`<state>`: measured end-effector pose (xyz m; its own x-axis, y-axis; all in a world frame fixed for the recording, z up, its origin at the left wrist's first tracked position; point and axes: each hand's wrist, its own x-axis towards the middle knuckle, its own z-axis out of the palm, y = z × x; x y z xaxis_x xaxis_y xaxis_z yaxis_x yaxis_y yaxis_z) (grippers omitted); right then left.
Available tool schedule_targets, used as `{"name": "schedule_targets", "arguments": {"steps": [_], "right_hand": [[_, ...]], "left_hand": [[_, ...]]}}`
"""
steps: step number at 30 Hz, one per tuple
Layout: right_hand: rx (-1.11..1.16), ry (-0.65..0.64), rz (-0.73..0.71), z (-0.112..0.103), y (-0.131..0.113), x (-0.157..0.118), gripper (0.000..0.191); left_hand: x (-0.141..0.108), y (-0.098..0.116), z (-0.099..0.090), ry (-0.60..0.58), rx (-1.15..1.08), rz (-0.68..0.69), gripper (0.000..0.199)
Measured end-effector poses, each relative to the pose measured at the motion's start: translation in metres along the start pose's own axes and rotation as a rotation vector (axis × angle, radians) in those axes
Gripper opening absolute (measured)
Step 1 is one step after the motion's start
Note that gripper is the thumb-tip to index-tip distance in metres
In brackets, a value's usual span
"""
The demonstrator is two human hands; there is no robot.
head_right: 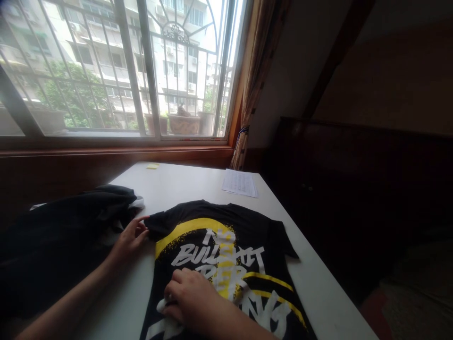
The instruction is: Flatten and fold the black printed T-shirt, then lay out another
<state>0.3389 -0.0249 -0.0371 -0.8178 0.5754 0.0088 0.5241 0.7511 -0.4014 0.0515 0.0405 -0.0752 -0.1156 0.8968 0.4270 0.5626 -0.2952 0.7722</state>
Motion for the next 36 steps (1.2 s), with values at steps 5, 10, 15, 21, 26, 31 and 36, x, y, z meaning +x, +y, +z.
{"name": "schedule_targets", "arguments": {"steps": [5, 10, 15, 21, 26, 31, 36], "right_hand": [[0.051, -0.039, -0.038, -0.003, 0.006, -0.006, 0.019], [0.066, -0.101, -0.071, -0.008, 0.008, -0.007, 0.016], [0.102, -0.180, -0.123, -0.018, 0.010, -0.006, 0.020], [0.151, -0.025, -0.109, -0.035, 0.026, 0.020, 0.016], [0.137, 0.379, 0.116, -0.036, 0.058, 0.077, 0.022], [0.095, 0.460, 0.187, -0.023, 0.088, 0.135, 0.032], [0.037, 0.400, 0.193, -0.003, 0.099, 0.159, 0.040]], "left_hand": [[0.002, 0.006, -0.004, -0.113, -0.191, -0.202, 0.068], [0.004, 0.012, -0.008, -0.104, -0.241, -0.340, 0.085], [0.006, 0.015, -0.006, -0.119, -0.362, -0.366, 0.092], [0.009, 0.021, -0.016, -0.020, -0.500, -0.270, 0.073], [0.005, 0.020, -0.017, -0.050, -0.441, -0.244, 0.064], [0.002, 0.003, -0.005, -0.142, -0.340, -0.254, 0.073], [0.001, 0.010, -0.006, -0.155, -0.396, -0.172, 0.065]]}}
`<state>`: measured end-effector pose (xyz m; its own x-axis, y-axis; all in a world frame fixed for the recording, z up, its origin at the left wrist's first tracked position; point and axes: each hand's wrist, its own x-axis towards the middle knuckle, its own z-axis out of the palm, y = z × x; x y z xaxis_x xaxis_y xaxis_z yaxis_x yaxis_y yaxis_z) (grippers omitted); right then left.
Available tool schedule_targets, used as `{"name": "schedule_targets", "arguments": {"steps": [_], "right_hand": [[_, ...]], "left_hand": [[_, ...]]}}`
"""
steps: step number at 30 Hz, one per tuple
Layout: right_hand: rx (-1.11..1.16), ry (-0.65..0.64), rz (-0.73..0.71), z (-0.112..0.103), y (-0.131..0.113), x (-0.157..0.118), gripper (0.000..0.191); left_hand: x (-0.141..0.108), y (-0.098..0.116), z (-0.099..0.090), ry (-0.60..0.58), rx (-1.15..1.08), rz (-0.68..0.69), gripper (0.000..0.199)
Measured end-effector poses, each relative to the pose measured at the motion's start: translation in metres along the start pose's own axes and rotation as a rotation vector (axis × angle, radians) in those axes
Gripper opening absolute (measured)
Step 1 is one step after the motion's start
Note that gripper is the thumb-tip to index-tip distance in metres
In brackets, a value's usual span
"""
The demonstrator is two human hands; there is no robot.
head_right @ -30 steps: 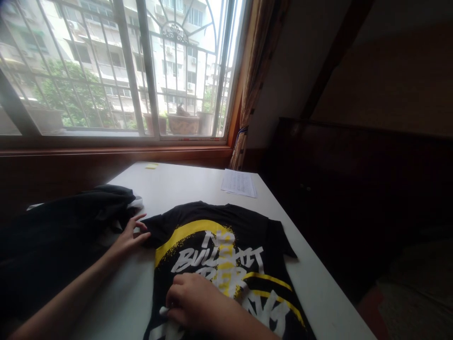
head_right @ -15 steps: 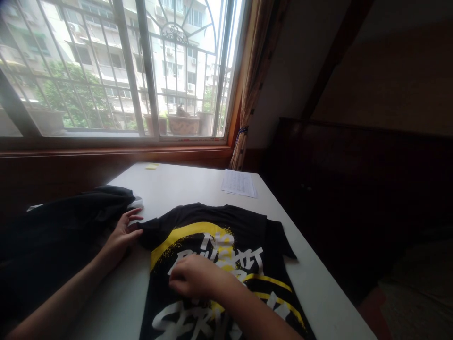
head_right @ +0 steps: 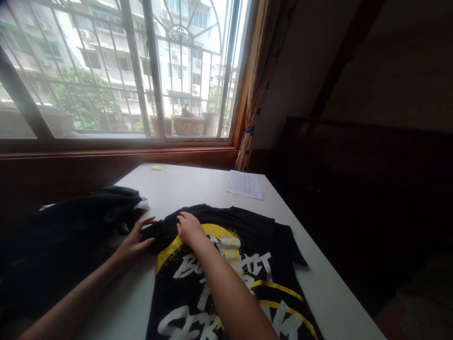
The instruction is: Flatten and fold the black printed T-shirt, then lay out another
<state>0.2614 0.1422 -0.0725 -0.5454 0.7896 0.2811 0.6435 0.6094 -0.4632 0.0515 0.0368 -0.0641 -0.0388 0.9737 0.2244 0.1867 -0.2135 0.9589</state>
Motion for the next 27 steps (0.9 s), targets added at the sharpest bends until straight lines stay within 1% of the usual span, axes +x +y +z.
{"name": "schedule_targets", "arguments": {"steps": [3, 6, 9, 12, 14, 15, 17, 19, 21, 24, 27], "right_hand": [[-0.039, -0.024, 0.009, 0.007, 0.003, -0.001, 0.044], [-0.069, -0.042, 0.010, 0.008, 0.006, -0.004, 0.046], [-0.092, -0.058, 0.001, 0.007, 0.008, -0.006, 0.049], [-0.110, -0.072, -0.006, 0.005, 0.008, -0.009, 0.051], [-0.121, -0.075, -0.005, 0.004, 0.009, -0.012, 0.052], [-0.125, -0.075, -0.003, 0.004, 0.009, -0.013, 0.052], [-0.134, -0.076, 0.007, 0.003, 0.009, -0.016, 0.053], [-0.146, -0.080, 0.011, 0.002, 0.010, -0.018, 0.053], [-0.159, -0.077, 0.007, 0.001, 0.011, -0.021, 0.054], [-0.169, -0.066, 0.005, 0.000, 0.013, -0.024, 0.055], [-0.172, -0.065, 0.022, -0.002, 0.015, -0.027, 0.056]], "left_hand": [[-0.005, 0.017, 0.001, 0.046, -0.115, 0.036, 0.060], [-0.009, 0.025, 0.001, 0.070, -0.174, 0.025, 0.063], [-0.007, 0.021, -0.001, 0.049, -0.216, -0.042, 0.063], [-0.001, 0.011, -0.006, 0.068, -0.194, -0.134, 0.051], [0.003, 0.005, -0.011, 0.099, -0.058, -0.157, 0.043], [0.005, 0.001, -0.014, 0.113, 0.047, -0.127, 0.040], [0.007, -0.006, -0.020, 0.115, 0.286, -0.013, 0.038], [0.007, -0.013, -0.025, 0.092, 0.503, 0.111, 0.041], [0.007, -0.021, -0.027, 0.053, 0.661, 0.174, 0.044], [0.010, -0.029, -0.029, 0.004, 0.770, 0.178, 0.042], [0.016, -0.031, -0.028, 0.018, 0.792, 0.165, 0.032]]}}
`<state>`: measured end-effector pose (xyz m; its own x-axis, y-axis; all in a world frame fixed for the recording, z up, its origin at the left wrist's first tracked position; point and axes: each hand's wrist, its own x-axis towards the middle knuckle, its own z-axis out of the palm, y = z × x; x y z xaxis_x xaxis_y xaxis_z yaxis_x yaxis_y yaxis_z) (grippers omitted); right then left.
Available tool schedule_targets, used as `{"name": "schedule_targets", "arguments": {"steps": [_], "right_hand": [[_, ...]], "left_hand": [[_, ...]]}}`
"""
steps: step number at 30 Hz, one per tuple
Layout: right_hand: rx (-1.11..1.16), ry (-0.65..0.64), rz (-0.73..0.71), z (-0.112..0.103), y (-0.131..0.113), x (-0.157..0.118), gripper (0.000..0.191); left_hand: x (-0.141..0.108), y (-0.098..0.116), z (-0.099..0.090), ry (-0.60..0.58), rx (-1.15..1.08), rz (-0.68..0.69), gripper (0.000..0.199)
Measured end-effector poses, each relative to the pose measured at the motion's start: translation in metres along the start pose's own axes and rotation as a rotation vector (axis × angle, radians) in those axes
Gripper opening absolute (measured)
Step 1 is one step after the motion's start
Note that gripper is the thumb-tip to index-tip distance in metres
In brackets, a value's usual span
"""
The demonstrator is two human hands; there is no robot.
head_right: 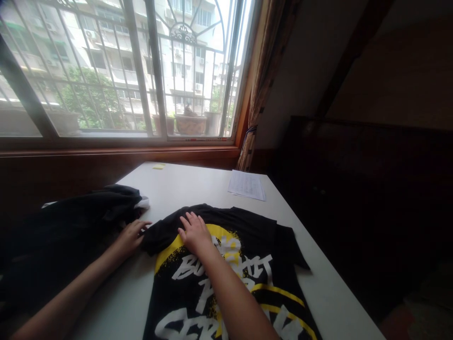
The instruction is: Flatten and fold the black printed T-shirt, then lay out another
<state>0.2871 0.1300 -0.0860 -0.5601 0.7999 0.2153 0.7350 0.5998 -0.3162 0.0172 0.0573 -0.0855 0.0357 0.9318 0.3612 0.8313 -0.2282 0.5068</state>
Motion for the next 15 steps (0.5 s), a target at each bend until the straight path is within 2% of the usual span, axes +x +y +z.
{"name": "schedule_targets", "arguments": {"steps": [3, 8, 15], "right_hand": [[-0.001, 0.005, 0.015, -0.002, 0.003, -0.003, 0.057], [-0.009, 0.005, 0.026, -0.004, 0.007, -0.008, 0.057], [-0.061, 0.063, 0.108, -0.012, 0.016, 0.003, 0.045]], "left_hand": [[0.006, 0.002, -0.003, 0.049, 0.020, -0.007, 0.021], [0.008, 0.008, -0.014, 0.193, 0.038, -0.030, 0.020], [0.004, 0.011, -0.014, 0.236, -0.003, -0.044, 0.012]]}}
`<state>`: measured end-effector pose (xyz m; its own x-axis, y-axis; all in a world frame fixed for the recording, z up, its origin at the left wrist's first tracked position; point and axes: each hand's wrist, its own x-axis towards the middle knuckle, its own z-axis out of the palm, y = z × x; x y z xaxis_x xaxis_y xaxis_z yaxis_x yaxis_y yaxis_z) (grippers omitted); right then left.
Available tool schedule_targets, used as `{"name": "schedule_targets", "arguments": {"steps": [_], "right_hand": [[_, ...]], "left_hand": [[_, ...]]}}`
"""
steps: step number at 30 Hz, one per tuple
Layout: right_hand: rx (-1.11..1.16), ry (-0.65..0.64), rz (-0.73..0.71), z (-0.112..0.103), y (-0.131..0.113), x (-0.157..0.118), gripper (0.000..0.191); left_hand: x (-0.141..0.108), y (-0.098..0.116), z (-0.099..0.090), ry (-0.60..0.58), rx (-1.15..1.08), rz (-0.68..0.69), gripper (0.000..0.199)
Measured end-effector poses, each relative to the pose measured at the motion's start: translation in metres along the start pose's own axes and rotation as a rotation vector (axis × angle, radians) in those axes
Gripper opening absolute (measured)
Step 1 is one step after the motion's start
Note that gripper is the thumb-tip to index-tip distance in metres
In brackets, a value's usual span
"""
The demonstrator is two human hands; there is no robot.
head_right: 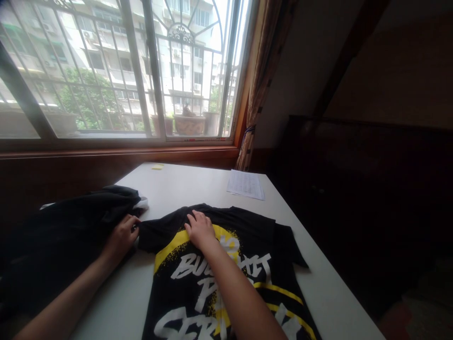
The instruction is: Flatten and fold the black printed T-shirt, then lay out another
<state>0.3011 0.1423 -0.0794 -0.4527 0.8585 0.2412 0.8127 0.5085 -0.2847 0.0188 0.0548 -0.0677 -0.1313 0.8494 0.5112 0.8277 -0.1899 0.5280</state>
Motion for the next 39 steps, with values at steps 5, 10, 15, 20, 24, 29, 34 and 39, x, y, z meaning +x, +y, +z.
{"name": "schedule_targets", "arguments": {"steps": [5, 10, 15, 20, 24, 29, 34, 39], "right_hand": [[-0.002, 0.029, 0.099, -0.014, 0.025, 0.037, 0.045], [0.008, -0.025, 0.157, -0.015, 0.050, 0.066, 0.052], [0.001, -0.053, 0.191, -0.008, 0.059, 0.080, 0.037], [-0.023, -0.012, 0.210, -0.008, 0.059, 0.086, 0.020], [-0.058, 0.072, 0.226, -0.009, 0.056, 0.086, 0.022], [-0.093, 0.130, 0.245, -0.007, 0.052, 0.082, 0.027], [-0.082, 0.183, 0.240, -0.006, 0.042, 0.078, 0.036], [-0.007, 0.222, 0.118, -0.008, 0.021, 0.069, 0.037]], "left_hand": [[-0.001, 0.000, 0.002, 0.009, -0.085, -0.033, 0.017], [-0.002, 0.005, -0.002, -0.002, -0.182, -0.130, 0.018], [-0.003, 0.008, -0.002, -0.019, -0.349, -0.192, 0.017], [0.002, -0.003, 0.008, -0.013, -0.547, -0.285, 0.023], [0.005, -0.009, 0.017, 0.022, -0.614, -0.347, 0.033], [0.000, 0.000, 0.015, 0.041, -0.501, -0.329, 0.035], [-0.006, 0.017, 0.009, -0.083, -0.393, -0.242, 0.032], [-0.014, 0.022, 0.008, -0.199, -0.232, -0.152, 0.046]]}}
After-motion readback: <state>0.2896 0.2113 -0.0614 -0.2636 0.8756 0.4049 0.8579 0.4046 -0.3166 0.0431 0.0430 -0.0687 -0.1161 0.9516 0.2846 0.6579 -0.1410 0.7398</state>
